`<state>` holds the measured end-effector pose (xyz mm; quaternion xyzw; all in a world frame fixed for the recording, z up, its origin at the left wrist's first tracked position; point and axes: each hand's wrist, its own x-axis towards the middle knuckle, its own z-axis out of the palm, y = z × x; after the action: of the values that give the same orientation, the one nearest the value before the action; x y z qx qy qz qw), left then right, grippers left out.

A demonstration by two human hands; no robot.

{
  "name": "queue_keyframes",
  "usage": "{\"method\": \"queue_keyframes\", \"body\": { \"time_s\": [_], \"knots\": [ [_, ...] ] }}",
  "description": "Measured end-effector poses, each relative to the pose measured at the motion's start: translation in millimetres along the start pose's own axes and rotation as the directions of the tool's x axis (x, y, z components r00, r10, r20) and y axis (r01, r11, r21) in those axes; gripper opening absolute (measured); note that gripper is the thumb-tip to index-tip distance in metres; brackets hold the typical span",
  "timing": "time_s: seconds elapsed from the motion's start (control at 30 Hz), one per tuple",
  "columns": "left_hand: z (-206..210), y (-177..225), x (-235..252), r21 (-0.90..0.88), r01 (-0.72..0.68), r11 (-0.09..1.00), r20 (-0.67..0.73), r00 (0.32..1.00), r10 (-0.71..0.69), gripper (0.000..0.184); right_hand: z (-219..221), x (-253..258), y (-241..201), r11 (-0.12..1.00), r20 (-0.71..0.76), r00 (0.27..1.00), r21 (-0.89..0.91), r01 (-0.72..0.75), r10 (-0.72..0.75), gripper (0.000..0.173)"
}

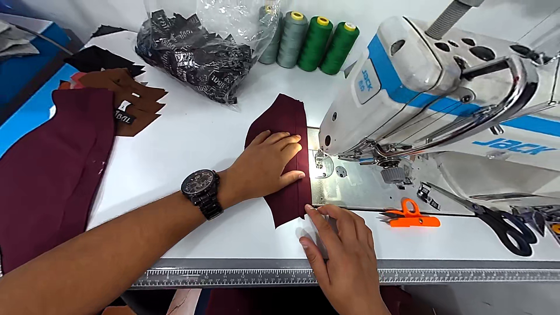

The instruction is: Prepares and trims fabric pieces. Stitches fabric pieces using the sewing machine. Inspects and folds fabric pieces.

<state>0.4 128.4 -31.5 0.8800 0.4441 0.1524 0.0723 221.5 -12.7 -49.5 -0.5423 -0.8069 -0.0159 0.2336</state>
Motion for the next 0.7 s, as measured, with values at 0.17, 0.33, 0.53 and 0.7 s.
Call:
{"method": "queue_keyframes", "body": {
  "time_s": [0.17, 0.33, 0.53, 0.7],
  "knots": [
    [1.1, -0.5, -0.3, 0.007, -0.002, 1.000, -0.009, 1.000, 0.002, 0.063, -0.1, -0.1, -0.1, 1.000, -0.002, 1.000, -0.002, 0.003, -0.003, 0.051],
    [0.2, -0.8, 0.1, 0.010, -0.003, 1.000, 0.007, 1.000, 0.003, 0.064, -0.1, 0.0, -0.3, 1.000, -0.002, 1.000, -0.002, 0.000, 0.000, 0.051],
    [-8.4, 18.8, -22.0, 0.070, -0.177, 0.982, -0.108, 0.977, 0.184, 0.051, -5.0, -13.0, 6.3, 0.977, -0.105, 0.994, 0.203, 0.062, -0.041, 0.036],
    [-8.3, 12.6, -21.9, -0.005, -0.194, 0.981, -0.188, 0.964, 0.189, 0.041, -7.4, -23.5, 4.8, 0.975, 0.008, 0.986, 0.153, 0.163, -0.166, 0.041]
  ]
}}
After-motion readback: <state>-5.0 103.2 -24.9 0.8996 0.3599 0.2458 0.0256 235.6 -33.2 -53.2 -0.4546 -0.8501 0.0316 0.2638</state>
